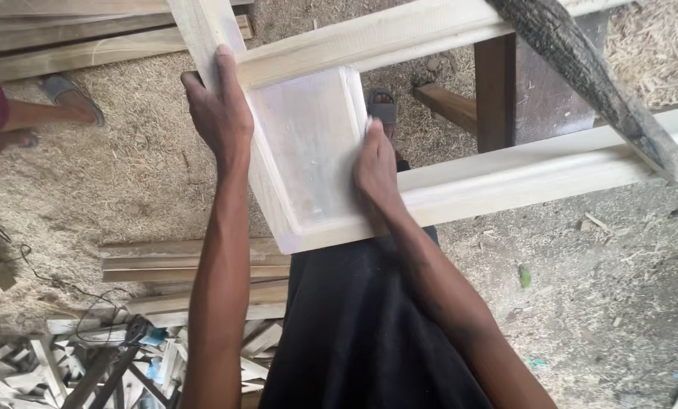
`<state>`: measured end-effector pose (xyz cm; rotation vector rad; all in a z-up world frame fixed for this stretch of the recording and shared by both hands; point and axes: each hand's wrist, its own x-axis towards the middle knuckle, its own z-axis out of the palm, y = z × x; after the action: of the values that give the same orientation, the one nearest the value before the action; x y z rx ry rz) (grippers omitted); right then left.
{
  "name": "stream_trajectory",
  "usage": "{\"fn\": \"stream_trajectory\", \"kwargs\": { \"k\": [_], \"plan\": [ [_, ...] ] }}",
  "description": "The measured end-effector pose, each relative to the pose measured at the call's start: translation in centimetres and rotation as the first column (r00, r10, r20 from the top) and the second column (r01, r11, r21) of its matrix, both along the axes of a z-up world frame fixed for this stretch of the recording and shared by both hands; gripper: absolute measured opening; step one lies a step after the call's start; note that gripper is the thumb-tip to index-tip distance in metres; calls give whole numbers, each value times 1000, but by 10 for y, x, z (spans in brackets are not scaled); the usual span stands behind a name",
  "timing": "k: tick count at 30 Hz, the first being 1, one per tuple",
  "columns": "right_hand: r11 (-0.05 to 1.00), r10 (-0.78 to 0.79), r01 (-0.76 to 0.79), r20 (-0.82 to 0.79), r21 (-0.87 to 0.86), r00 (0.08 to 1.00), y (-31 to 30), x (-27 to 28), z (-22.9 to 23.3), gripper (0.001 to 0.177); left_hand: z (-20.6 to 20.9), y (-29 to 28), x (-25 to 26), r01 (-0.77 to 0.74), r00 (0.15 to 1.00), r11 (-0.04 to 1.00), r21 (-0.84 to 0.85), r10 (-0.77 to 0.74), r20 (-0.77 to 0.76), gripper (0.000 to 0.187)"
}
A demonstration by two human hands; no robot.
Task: The person sands a white wooden door frame using a sanding block. They systematically smooth the edges and flat surfaces of the frame, which is resting on a wooden workbench in a workshop.
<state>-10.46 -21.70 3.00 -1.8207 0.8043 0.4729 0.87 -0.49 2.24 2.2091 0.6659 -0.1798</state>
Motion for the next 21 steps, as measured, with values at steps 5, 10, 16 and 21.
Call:
{"fn": "stream_trajectory", "kwargs": {
  "k": [5, 10, 16, 21],
  "plan": [
    [994, 30, -25, 52, -102, 998, 6, 29, -14, 70, -4, 0, -8, 4, 1000, 1000, -13, -5, -25, 67],
    [976, 147, -108, 207, -187, 967, 7, -7, 3, 69, -4, 0, -3, 1, 1000, 1000, 5, -1, -22, 66],
    [989, 146, -145, 176, -19, 974, -3, 17, 5, 65, -8, 7, -11, 7, 999, 1000, -15, -7, -51, 66],
    [975, 219, -219, 16, -27, 976, -7, 5, 10, 63, -11, 5, -8, 19, 1000, 1000, -1, -19, -10, 67]
  ]
}}
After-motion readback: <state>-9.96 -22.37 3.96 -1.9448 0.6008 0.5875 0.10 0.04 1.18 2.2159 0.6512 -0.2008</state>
